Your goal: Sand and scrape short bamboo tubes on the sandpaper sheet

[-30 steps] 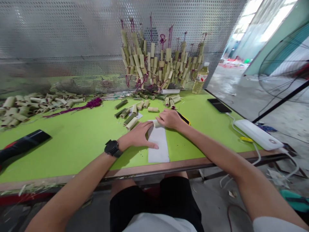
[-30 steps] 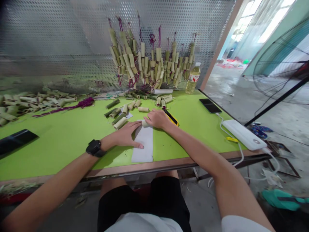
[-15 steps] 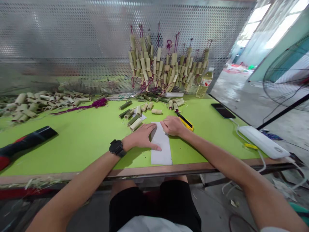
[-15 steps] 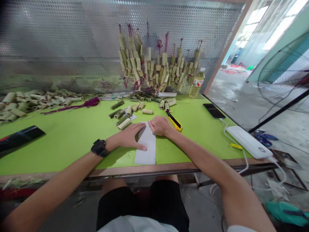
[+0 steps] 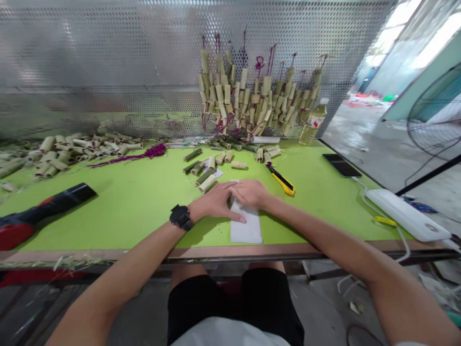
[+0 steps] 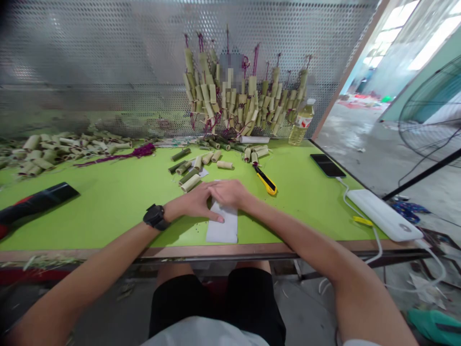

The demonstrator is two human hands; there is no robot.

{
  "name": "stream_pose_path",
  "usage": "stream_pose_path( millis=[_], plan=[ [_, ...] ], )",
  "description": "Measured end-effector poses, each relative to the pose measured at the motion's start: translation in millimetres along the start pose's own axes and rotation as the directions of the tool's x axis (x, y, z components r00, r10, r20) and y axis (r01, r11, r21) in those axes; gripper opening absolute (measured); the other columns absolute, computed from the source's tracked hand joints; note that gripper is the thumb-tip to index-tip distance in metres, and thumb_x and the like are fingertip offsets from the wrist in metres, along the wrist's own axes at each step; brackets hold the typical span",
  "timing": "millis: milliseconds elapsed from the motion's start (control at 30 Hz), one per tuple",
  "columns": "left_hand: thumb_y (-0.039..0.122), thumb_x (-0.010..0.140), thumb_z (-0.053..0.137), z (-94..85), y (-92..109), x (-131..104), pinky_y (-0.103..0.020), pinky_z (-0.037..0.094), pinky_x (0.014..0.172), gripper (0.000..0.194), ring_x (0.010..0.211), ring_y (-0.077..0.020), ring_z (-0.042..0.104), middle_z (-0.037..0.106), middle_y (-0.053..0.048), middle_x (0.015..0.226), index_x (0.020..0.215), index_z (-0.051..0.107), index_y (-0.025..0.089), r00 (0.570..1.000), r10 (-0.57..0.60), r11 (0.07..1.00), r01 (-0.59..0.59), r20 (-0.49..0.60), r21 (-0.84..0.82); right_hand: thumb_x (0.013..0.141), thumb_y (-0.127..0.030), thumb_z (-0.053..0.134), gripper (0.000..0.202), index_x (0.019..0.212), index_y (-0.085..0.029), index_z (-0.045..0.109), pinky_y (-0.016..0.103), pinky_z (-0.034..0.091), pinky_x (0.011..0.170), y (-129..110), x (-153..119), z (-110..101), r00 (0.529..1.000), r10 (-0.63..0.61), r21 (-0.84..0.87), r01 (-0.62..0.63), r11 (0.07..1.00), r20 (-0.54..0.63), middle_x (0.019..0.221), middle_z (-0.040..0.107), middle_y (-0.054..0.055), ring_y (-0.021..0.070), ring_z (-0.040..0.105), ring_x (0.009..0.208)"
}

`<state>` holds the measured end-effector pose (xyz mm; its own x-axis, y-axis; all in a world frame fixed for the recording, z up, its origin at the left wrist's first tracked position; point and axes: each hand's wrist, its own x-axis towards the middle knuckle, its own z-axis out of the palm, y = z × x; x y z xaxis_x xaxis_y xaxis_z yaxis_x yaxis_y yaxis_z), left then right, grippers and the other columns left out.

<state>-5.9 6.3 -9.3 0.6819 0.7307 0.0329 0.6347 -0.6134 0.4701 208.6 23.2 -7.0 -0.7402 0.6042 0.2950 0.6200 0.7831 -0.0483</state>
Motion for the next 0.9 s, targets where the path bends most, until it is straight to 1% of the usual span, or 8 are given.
stream_pose_path(
  millis=[100, 167, 300, 400, 567, 667, 767, 900],
  plan=[
    [0.108, 0.072, 0.078, -4.9, 6.3, -1.5, -0.061, 0.035, 0.138, 0.145, 0.168, -0.0528, 0.045, 0.042, -0.022, 0.188, 0.182, 0.041, 0.020, 0.997, -0.063, 0.998, 0.062, 0.046, 0.029, 0.122, -0.031, 0.040, 0.056, 0.094, -0.014, 0.086, 0.037, 0.048, 0.078, 13.9, 2.9, -11.4, 0.981, 0.177, -0.053, -0.174, 0.983, 0.078, 0.095, 0.086, 0.016, 0.0264, 0.073, 0.087],
    [0.109, 0.072, 0.076, -7.6, 10.5, -2.3, -0.060, 0.033, 0.140, 0.150, 0.171, -0.0539, 0.040, 0.036, -0.022, 0.191, 0.185, 0.035, 0.019, 0.994, -0.089, 0.995, 0.086, 0.069, 0.054, 0.123, -0.033, 0.037, 0.060, 0.087, -0.015, 0.082, 0.037, 0.045, 0.076, 25.0, 1.9, -22.7, 0.960, 0.267, -0.071, -0.262, 0.962, 0.084, 0.089, 0.083, 0.016, 0.0254, 0.070, 0.082],
    [0.110, 0.071, 0.074, -9.1, 13.1, -3.3, -0.060, 0.031, 0.141, 0.152, 0.174, -0.0553, 0.035, 0.031, -0.022, 0.193, 0.184, 0.035, 0.016, 0.989, -0.120, 0.992, 0.116, 0.088, 0.055, 0.123, -0.037, 0.033, 0.067, 0.077, -0.017, 0.076, 0.037, 0.039, 0.070, 32.0, -5.9, -37.2, 0.923, 0.367, -0.089, -0.358, 0.929, 0.113, 0.082, 0.077, 0.015, 0.0222, 0.059, 0.069],
    [0.110, 0.072, 0.075, -7.6, 10.5, -3.7, -0.063, 0.032, 0.141, 0.150, 0.172, -0.0543, 0.038, 0.034, -0.022, 0.192, 0.184, 0.037, 0.017, 0.994, -0.085, 0.996, 0.083, 0.074, 0.029, 0.123, -0.040, 0.034, 0.067, 0.075, -0.017, 0.075, 0.038, 0.035, 0.068, 22.8, -13.8, -36.0, 0.933, 0.324, -0.076, -0.316, 0.946, 0.156, 0.080, 0.075, 0.015, 0.0213, 0.055, 0.065],
    [0.107, 0.073, 0.078, -4.7, 5.9, -3.2, -0.063, 0.032, 0.140, 0.145, 0.171, -0.0522, 0.040, 0.038, -0.023, 0.190, 0.181, 0.041, 0.018, 0.998, -0.041, 0.999, 0.040, 0.039, 0.013, 0.124, -0.041, 0.036, 0.063, 0.085, -0.016, 0.079, 0.038, 0.036, 0.072, 8.9, -17.8, -28.6, 0.958, 0.241, -0.089, -0.229, 0.969, 0.154, 0.087, 0.079, 0.017, 0.0237, 0.062, 0.073],
    [0.108, 0.072, 0.077, -4.7, 6.8, -2.3, -0.064, 0.027, 0.142, 0.148, 0.174, -0.0519, 0.035, 0.033, -0.021, 0.192, 0.183, 0.037, 0.019, 0.995, -0.072, 0.997, 0.071, 0.071, 0.019, 0.125, -0.039, 0.037, 0.063, 0.084, -0.016, 0.079, 0.037, 0.035, 0.071, 11.5, -9.4, -27.6, 0.950, 0.292, -0.126, -0.278, 0.952, 0.112, 0.088, 0.080, 0.017, 0.0235, 0.064, 0.077],
    [0.110, 0.070, 0.074, -5.4, 9.0, -1.8, -0.063, 0.024, 0.144, 0.155, 0.177, -0.0525, 0.029, 0.026, -0.022, 0.195, 0.185, 0.031, 0.016, 0.987, -0.127, 0.992, 0.123, 0.099, 0.042, 0.125, -0.037, 0.038, 0.060, 0.087, -0.015, 0.079, 0.034, 0.033, 0.069, 15.7, -0.4, -24.6, 0.943, 0.329, -0.104, -0.323, 0.941, 0.054, 0.090, 0.081, 0.016, 0.0216, 0.063, 0.077],
    [0.109, 0.073, 0.073, -6.1, 9.8, -2.2, -0.060, 0.031, 0.141, 0.150, 0.173, -0.0520, 0.036, 0.032, -0.022, 0.192, 0.184, 0.033, 0.016, 0.989, -0.117, 0.993, 0.113, 0.095, 0.047, 0.124, -0.039, 0.044, 0.056, 0.086, -0.017, 0.079, 0.033, 0.030, 0.067, 19.1, -6.2, -18.1, 0.981, 0.190, -0.037, -0.189, 0.981, 0.033, 0.086, 0.079, 0.012, 0.0205, 0.060, 0.076]
  ],
)
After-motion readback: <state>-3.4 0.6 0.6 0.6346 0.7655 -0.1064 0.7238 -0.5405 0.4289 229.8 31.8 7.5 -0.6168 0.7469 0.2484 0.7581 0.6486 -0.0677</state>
